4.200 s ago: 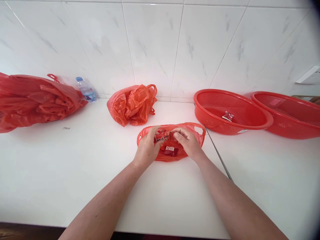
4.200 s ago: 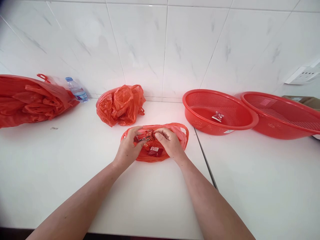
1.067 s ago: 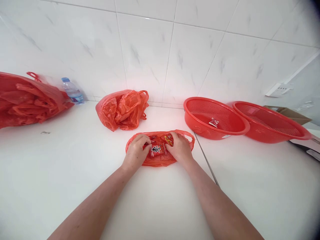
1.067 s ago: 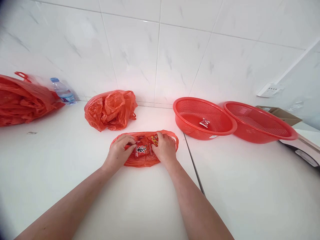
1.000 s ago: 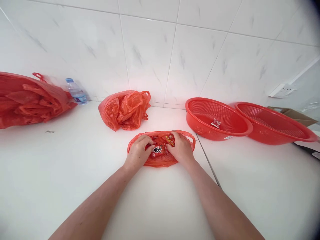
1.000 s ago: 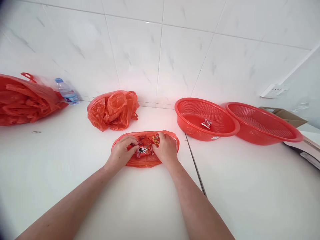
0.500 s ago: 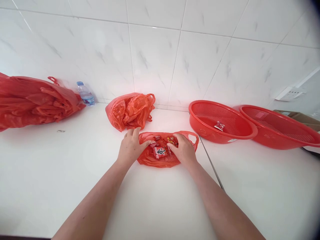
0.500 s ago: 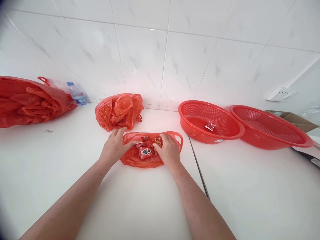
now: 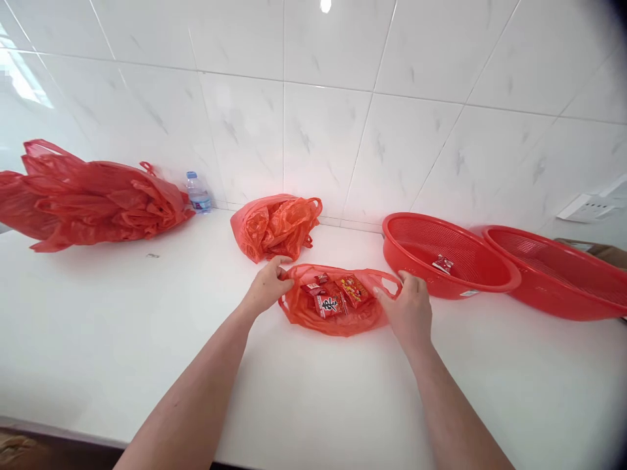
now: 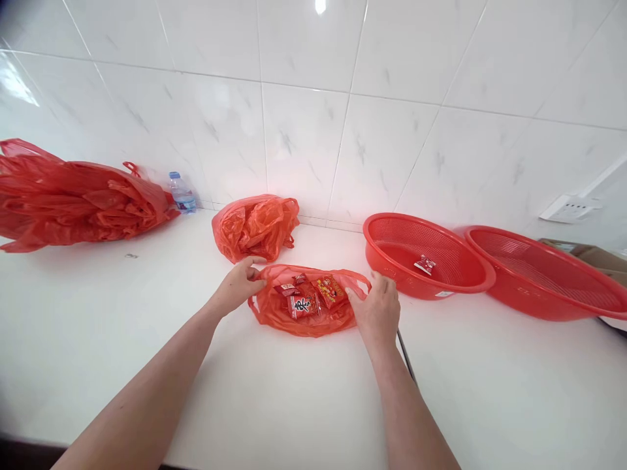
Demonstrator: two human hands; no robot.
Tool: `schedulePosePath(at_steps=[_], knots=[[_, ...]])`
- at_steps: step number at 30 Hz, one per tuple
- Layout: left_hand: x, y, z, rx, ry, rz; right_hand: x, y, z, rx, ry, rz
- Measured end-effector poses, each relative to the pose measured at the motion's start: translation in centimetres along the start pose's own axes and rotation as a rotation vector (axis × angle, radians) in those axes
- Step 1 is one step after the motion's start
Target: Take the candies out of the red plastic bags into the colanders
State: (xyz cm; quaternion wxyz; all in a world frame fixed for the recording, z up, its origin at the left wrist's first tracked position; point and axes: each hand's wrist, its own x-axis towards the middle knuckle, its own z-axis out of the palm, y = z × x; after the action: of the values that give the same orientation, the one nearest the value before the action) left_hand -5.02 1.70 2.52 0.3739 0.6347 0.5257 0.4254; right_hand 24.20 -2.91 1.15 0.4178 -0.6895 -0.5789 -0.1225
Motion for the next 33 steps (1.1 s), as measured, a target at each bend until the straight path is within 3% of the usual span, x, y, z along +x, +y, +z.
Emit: schedulePosePath(at_steps=[4, 8, 10, 14, 17, 20, 22, 26, 28, 30, 33], knots=[[0.1, 0.9, 0.1, -0.488, 0.123, -0.018, 0.2, -0.4, -0.6, 0.373, -0.107, 0.270], [-0.1, 1.7, -0.4, -0.916, 0.071, -0.008, 1.0, -0.4, -2.2, 0.966, -0.037, 0.338], [-0.3, 2.1, -0.8, -1.066, 0.039, 0.015, 1.5, -0.1, -3.0, 1.200, -0.067, 0.361], [-0.8, 3.0, -1.2, -1.180, -0.059, 0.113, 2.2, 0.3, -4.1, 1.592, -0.144, 0.456], [-1.3, 3.6, -0.6, -1.013, -0.131, 0.187, 2.0, -0.3, -4.0, 1.788, -0.165, 0.565], [-1.8, 3.6, 0.8, -0.646, -0.101, 0.243, 1.2, -2.0, -3.4, 1.842, -0.367, 0.641], [-2.0, 3.3, 2.0, -0.344, -0.035, 0.310, 0.5, -3.4, -3.0, 1.750, -0.501, 0.640], [-2.5, 3.0, 4.2, 0.272, 0.076, 0.708, -1.0, -5.7, -2.6, 1.425, -0.598, 0.503], [-3.0, 3.2, 5.2, 0.469, 0.171, 0.881, -1.5, -6.3, -2.7, 1.290, -0.704, 0.414], [-3.5, 3.5, 6.0, 0.562, 0.254, 0.923, -1.9, -6.5, -2.9, 1.211, -0.846, 0.317], [-4.5, 3.9, 6.8, 0.442, 0.228, 0.787, -2.3, -6.7, -2.9, 1.177, -1.018, 0.206]])
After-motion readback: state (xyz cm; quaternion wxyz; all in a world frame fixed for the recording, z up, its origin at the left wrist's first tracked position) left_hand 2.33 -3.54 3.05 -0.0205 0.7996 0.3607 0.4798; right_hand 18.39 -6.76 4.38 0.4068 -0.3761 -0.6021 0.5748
